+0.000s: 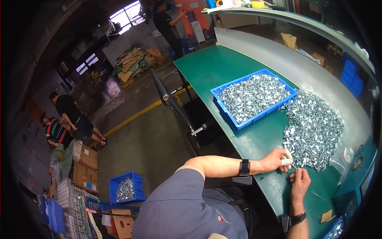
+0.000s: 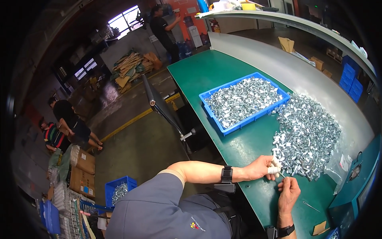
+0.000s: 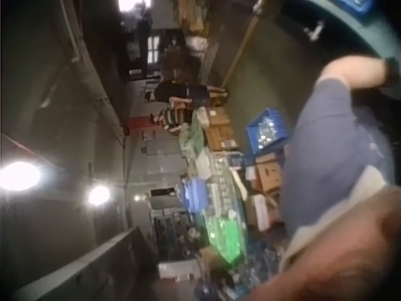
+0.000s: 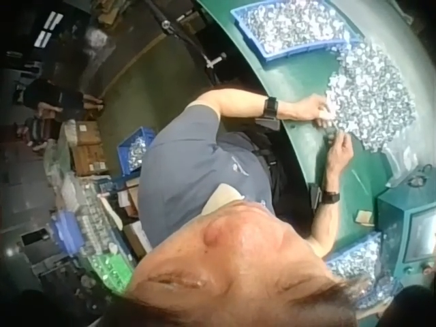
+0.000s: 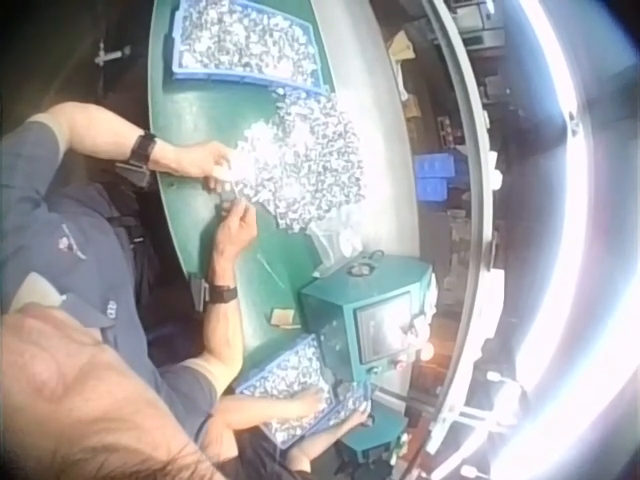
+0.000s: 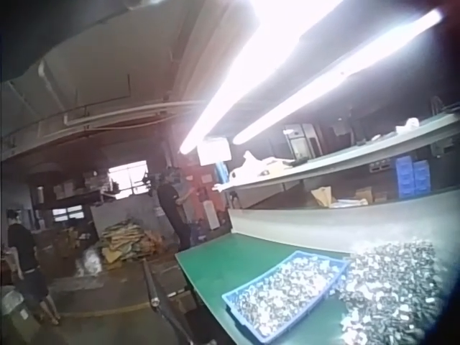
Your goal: The person picks up a metal part and a metal rod by hand, slides the part onto the rod, and then places the assembled unit into a blue tray.
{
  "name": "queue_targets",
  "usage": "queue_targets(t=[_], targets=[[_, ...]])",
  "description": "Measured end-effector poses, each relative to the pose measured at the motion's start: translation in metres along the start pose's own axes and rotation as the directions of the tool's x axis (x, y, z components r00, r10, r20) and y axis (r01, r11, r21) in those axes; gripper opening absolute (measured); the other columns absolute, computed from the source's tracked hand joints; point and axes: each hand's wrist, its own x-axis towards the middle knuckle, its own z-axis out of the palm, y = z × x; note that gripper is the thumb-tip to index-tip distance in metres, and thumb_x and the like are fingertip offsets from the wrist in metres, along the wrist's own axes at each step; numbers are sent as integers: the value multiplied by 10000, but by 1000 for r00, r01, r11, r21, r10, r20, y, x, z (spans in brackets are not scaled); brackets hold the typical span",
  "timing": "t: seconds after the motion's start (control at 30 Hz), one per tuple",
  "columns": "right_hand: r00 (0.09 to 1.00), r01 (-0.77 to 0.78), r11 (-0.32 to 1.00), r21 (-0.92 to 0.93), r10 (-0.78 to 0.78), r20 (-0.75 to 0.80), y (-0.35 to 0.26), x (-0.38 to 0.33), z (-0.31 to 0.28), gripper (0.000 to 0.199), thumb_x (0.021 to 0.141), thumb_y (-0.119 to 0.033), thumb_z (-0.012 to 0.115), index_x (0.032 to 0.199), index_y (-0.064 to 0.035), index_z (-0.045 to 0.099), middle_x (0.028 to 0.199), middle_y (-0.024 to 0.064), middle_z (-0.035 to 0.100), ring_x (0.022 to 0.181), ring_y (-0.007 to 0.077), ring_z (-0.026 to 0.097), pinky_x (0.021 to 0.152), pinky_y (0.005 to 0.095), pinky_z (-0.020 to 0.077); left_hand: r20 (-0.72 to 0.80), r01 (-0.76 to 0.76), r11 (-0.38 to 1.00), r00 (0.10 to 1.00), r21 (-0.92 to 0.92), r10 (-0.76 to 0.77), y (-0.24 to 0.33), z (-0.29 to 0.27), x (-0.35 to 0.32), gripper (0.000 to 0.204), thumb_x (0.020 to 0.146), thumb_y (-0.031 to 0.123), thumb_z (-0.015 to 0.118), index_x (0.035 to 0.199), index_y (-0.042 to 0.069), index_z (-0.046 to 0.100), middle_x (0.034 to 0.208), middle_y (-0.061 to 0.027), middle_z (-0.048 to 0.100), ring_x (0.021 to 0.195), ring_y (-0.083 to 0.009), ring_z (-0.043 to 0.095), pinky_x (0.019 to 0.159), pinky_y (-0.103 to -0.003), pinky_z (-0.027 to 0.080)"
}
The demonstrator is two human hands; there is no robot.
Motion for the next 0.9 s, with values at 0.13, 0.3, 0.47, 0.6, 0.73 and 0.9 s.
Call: queue_targets(t=[0.13, 0.3, 0.47, 0.6, 0.73, 0.9], targets=[[998, -42, 997, -61, 45, 38, -6, -1, 0, 340, 1043, -253, 542, 800, -22, 595, 653, 4, 569, 560, 58, 494, 518, 217, 385, -2, -15, 1000, 1000, 26, 15, 2, -3, -6, 184, 975, 190, 659, 1032, 20, 622, 840, -91, 701, 701, -145, 681, 581, -258, 534], [990, -114, 986, -123, 123, 62, -1, -1, -6, 382, 1047, -296, 521, 758, -50, 563, 583, -5, 523, 486, 60, 460, 467, 212, 341, -18, -69, 998, 997, 4, 69, -5, 2, 0, 119, 954, 135, 654, 939, 20, 626, 742, -106, 685, 563, -143, 653, 482, -252, 506], [998, -24, 991, -132, 32, 58, 26, 5, -12, 370, 1051, -284, 516, 775, -41, 563, 628, -5, 520, 540, 55, 463, 496, 206, 343, -21, -87, 994, 996, -59, 86, -2, 5, -2, 112, 943, 103, 657, 913, 3, 615, 716, -108, 684, 566, -151, 664, 479, -260, 513], [994, 61, 965, -256, -36, 103, 33, 17, -22, 265, 1047, -245, 526, 928, -23, 609, 766, -5, 545, 676, 70, 494, 586, 225, 385, -56, -149, 986, 988, -70, 146, 0, 7, -7, 108, 915, 66, 659, 869, -20, 612, 697, -122, 686, 557, -168, 666, 480, -269, 515], [996, -90, 941, -327, 83, -35, -29, -4, -1, 300, 940, -258, 713, 1006, 35, 716, 927, 139, 731, 796, 199, 653, 741, 333, 542, -74, -181, 980, 982, -79, 175, -6, 13, -2, 152, 857, 54, 702, 782, -37, 607, 638, -130, 677, 520, -190, 663, 458, -295, 516], [996, 81, 952, -297, -66, 59, -21, -5, 2, 329, 968, -262, 673, 992, 64, 714, 913, 137, 729, 784, 196, 649, 708, 322, 543, -74, -233, 969, 968, 79, 239, -21, 10, 8, 180, 782, 49, 781, 752, -34, 624, 626, -139, 682, 564, -200, 700, 465, -300, 523]])
